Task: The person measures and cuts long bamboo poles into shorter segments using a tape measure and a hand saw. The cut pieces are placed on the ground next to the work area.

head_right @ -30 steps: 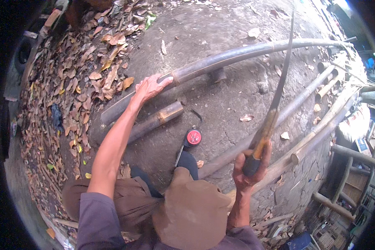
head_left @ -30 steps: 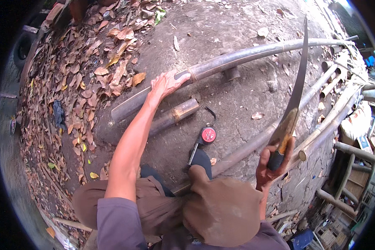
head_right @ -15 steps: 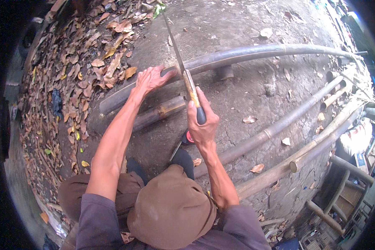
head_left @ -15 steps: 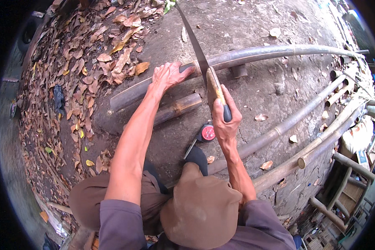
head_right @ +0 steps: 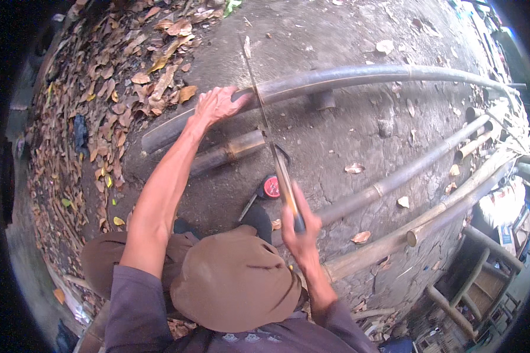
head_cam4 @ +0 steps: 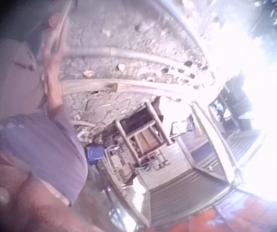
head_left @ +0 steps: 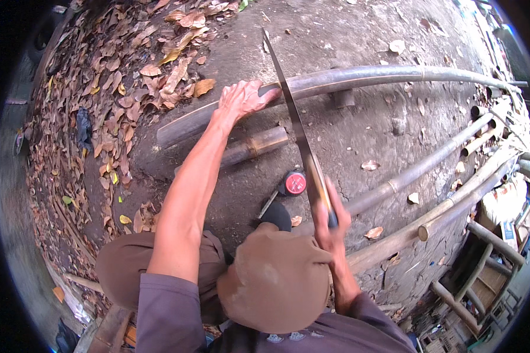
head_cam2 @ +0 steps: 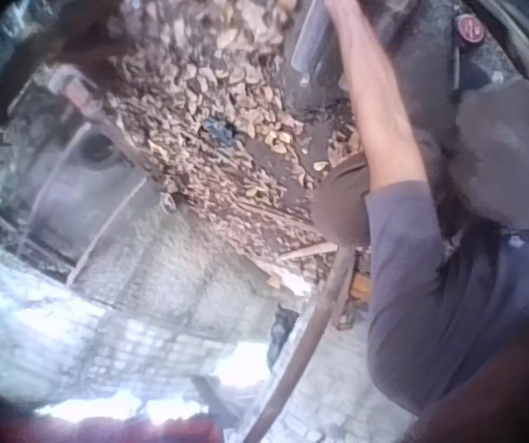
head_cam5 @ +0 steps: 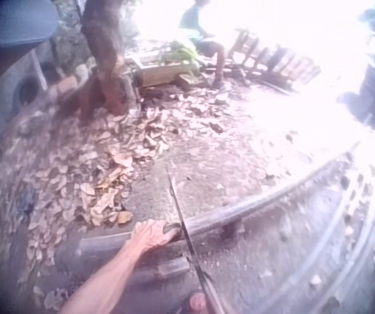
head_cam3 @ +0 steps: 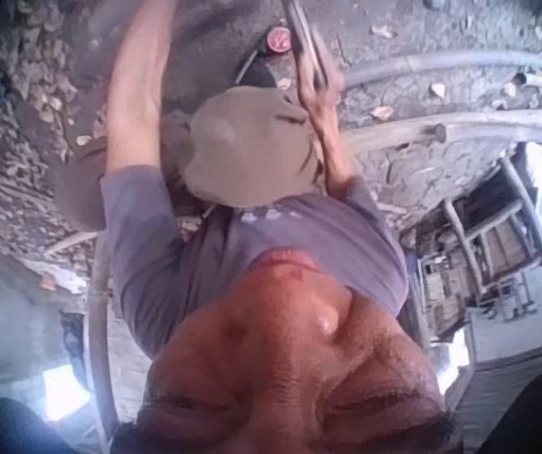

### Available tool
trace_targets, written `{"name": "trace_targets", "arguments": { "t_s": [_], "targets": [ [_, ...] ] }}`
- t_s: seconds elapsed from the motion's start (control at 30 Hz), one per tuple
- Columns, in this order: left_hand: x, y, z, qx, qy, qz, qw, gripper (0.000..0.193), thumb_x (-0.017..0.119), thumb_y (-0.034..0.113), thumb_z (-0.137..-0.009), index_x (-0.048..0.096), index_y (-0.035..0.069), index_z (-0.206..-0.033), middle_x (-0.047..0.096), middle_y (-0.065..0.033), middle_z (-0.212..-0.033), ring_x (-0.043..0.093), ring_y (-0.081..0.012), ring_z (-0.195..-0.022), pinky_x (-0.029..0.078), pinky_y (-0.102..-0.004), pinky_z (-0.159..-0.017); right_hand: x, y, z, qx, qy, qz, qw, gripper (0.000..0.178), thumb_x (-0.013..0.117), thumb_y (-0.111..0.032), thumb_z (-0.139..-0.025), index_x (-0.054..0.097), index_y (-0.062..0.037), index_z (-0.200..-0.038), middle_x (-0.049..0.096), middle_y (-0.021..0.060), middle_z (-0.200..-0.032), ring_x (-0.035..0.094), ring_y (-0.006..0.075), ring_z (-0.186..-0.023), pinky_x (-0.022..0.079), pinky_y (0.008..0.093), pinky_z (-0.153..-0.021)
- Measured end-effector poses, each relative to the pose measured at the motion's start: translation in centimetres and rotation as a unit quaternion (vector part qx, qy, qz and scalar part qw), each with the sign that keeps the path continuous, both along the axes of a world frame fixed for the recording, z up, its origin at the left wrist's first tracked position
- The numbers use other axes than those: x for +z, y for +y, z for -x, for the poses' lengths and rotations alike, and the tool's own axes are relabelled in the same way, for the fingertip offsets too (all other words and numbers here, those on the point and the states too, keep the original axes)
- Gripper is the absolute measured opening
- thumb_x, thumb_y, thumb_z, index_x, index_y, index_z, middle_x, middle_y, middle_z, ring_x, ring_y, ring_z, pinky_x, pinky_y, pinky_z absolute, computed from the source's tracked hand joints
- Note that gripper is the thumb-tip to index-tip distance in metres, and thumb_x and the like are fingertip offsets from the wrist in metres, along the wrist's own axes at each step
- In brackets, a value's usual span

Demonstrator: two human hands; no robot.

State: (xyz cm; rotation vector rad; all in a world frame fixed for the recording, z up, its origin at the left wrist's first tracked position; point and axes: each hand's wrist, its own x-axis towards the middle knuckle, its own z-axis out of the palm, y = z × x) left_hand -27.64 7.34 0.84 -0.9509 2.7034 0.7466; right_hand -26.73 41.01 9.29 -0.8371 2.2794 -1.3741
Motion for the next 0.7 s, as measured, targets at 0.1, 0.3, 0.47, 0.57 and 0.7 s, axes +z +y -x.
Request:
{"name": "trace_targets", "arguments": {
  "t_s": [0.1,0.3,0.47,0.57,0.7],
  "targets": [
    [0.4,0.1,-0.3,0.005,0.000,0.008,1.000,0.074,0.046,0.073,-0.087,0.070,0.008,-0.113,0.071,-0.0263,-0.102,0.068,-0.0428,-0.101,0.050,-0.0531,-0.088,1.9,2.9,-1.7,-0.001,-0.045,-0.006,0.999,0.048,0.051,-0.005,-0.094,0.050,0.0071,-0.140,0.066,0.0258,-0.123,0.068,0.0228,-0.107,0.053,0.0320,-0.088],
    [0.2,0.4,1.4,-0.017,0.032,-0.003,0.999,0.063,0.051,0.066,-0.089,0.070,0.010,-0.111,0.071,-0.0248,-0.092,0.069,-0.0446,-0.093,0.052,-0.0552,-0.080,-1.4,-12.9,6.0,-0.053,-0.042,0.050,0.996,0.046,0.062,-0.014,-0.096,0.055,-0.0046,-0.140,0.072,0.0163,-0.096,0.059,0.0127,-0.072,0.052,0.0300,-0.068],
    [-0.2,-0.4,-0.3,0.000,-0.005,-0.005,1.000,0.073,0.049,0.069,-0.088,0.068,0.002,-0.109,0.071,-0.0263,-0.103,0.069,-0.0426,-0.100,0.051,-0.0525,-0.088,2.0,3.2,-2.9,0.006,-0.023,-0.023,0.999,0.049,0.054,-0.007,-0.094,0.049,0.0023,-0.143,0.067,0.0237,-0.121,0.068,0.0153,-0.096,0.053,0.0302,-0.080],
    [-0.4,-0.1,-1.4,-0.068,0.033,0.058,0.995,0.070,0.056,0.069,-0.083,0.061,0.004,-0.108,0.071,-0.0226,-0.098,0.069,-0.0428,-0.090,0.053,-0.0544,-0.078,1.8,2.7,-3.1,0.001,-0.024,-0.043,0.999,0.049,0.054,-0.006,-0.094,0.050,0.0013,-0.142,0.065,0.0235,-0.127,0.068,0.0152,-0.098,0.053,0.0311,-0.081],
    [-2.8,1.5,0.5,-0.040,0.113,0.145,0.982,0.060,0.080,0.047,-0.068,0.057,0.004,-0.104,0.070,-0.0207,-0.103,0.069,-0.0418,-0.090,0.054,-0.0513,-0.073,-1.3,-11.2,5.0,-0.050,0.019,0.072,0.996,0.042,0.058,-0.011,-0.095,0.057,0.0009,-0.136,0.069,0.0172,-0.099,0.062,0.0120,-0.076,0.052,0.0288,-0.067]
  ]
}}
